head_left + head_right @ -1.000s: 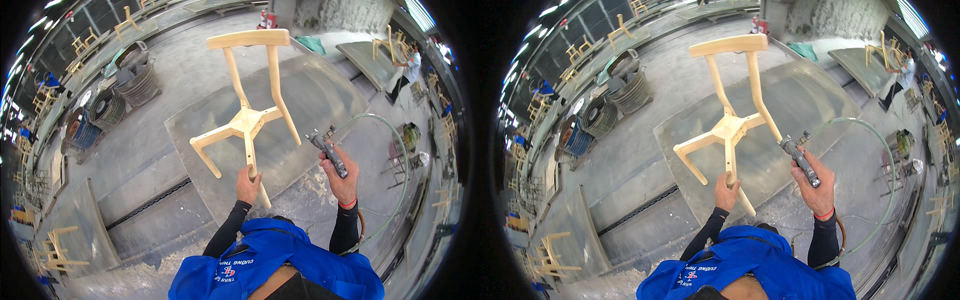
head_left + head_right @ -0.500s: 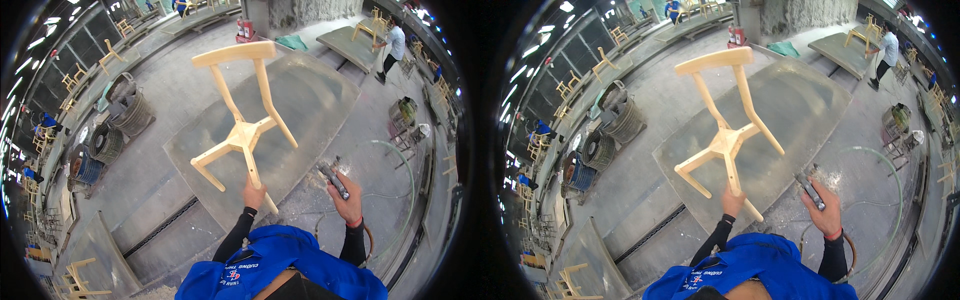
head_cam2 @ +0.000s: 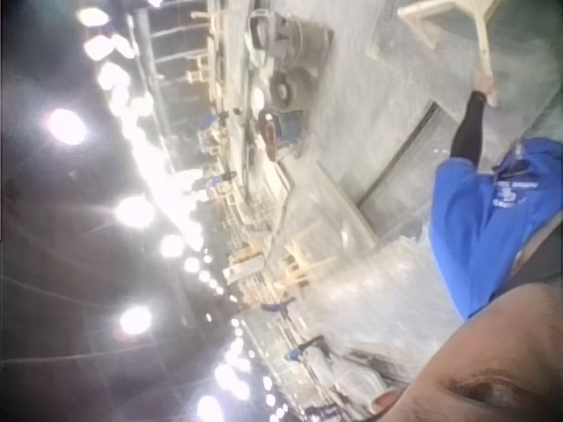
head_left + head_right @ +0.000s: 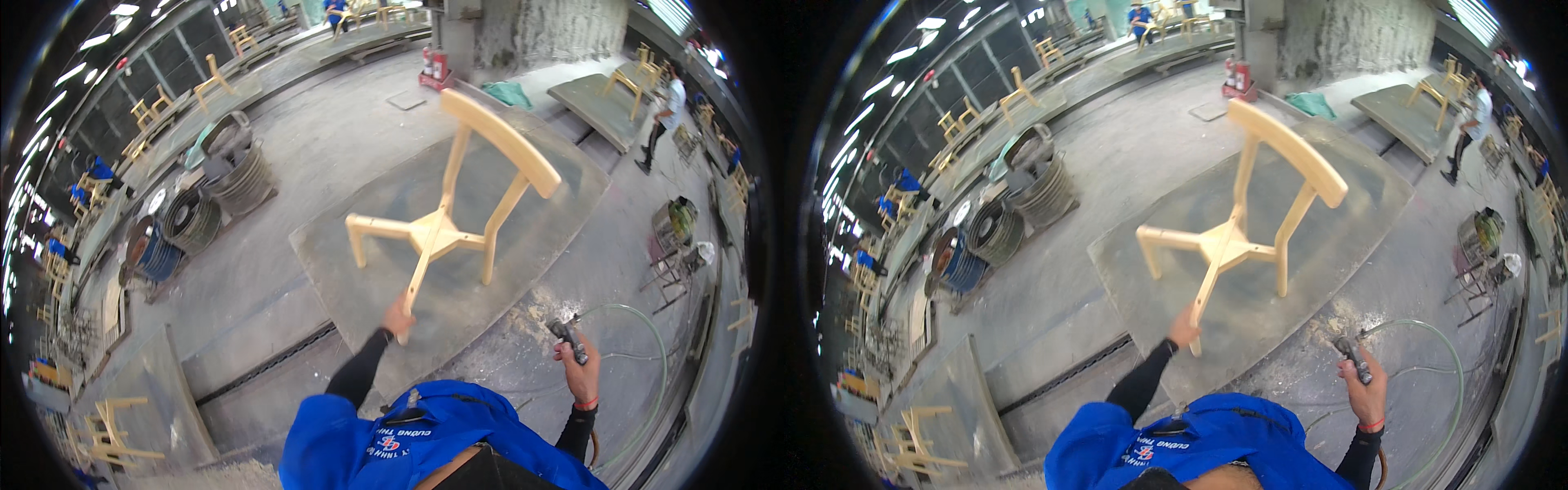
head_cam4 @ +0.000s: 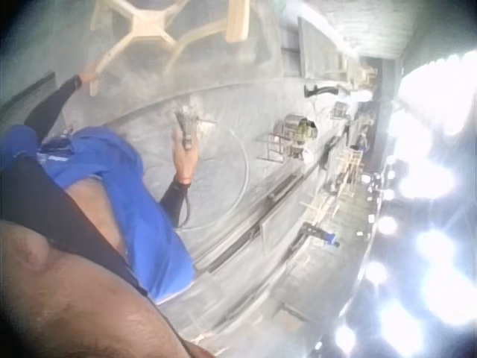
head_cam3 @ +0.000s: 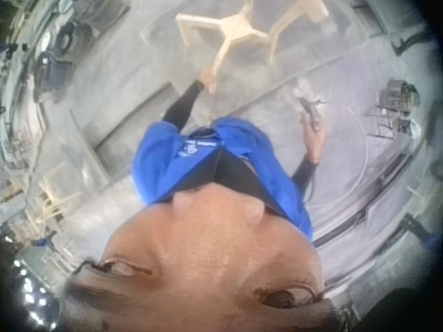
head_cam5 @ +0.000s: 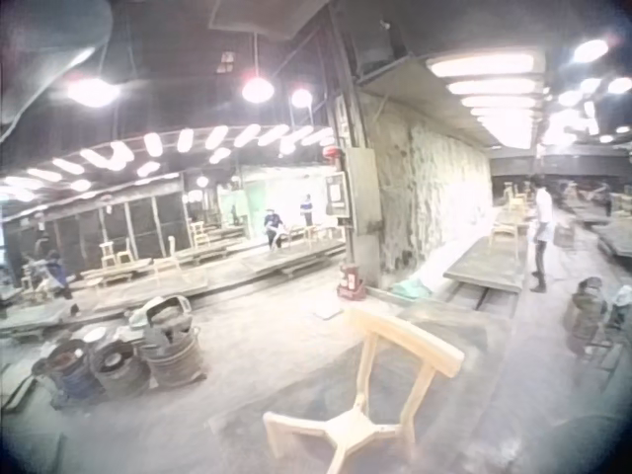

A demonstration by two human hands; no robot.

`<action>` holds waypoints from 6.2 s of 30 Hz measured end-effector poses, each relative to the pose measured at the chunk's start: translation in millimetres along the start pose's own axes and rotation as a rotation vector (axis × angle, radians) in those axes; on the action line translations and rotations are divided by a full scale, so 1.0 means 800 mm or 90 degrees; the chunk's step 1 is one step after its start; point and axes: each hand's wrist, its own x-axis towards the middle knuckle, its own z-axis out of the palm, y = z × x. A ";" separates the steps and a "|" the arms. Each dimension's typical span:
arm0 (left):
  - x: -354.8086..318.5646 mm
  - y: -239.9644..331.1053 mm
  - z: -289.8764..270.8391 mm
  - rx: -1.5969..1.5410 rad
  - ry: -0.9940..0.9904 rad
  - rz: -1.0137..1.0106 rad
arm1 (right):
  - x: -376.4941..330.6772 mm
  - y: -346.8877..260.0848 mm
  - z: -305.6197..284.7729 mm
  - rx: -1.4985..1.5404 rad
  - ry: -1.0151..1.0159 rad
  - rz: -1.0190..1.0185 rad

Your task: The person uses a handheld spray gun to apply a clear coating to wooden chair frames. They rotate and reposition each chair to cover all surfaces, then place the finished chair aside and pick up the next one.

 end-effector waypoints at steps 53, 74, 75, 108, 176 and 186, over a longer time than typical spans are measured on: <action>-0.135 -0.108 0.094 -0.030 -0.291 -0.612 | 0.056 0.100 -0.037 0.023 0.063 0.050; -0.088 0.110 0.236 -0.072 -0.198 -0.499 | 0.338 0.329 -0.105 0.047 -0.143 0.133; -0.100 0.105 0.233 -0.040 -0.208 -0.500 | 0.340 0.335 -0.105 0.083 -0.140 0.135; -0.167 0.098 0.244 -0.106 -0.023 -0.746 | 0.270 0.167 -0.062 0.232 -0.420 -0.099; 0.139 0.380 -0.026 -0.398 0.083 0.094 | 0.189 0.110 -0.249 0.159 -0.068 -0.051; 0.088 0.300 -0.015 -0.555 0.218 -0.063 | 0.218 0.013 -0.213 0.235 -0.284 -0.293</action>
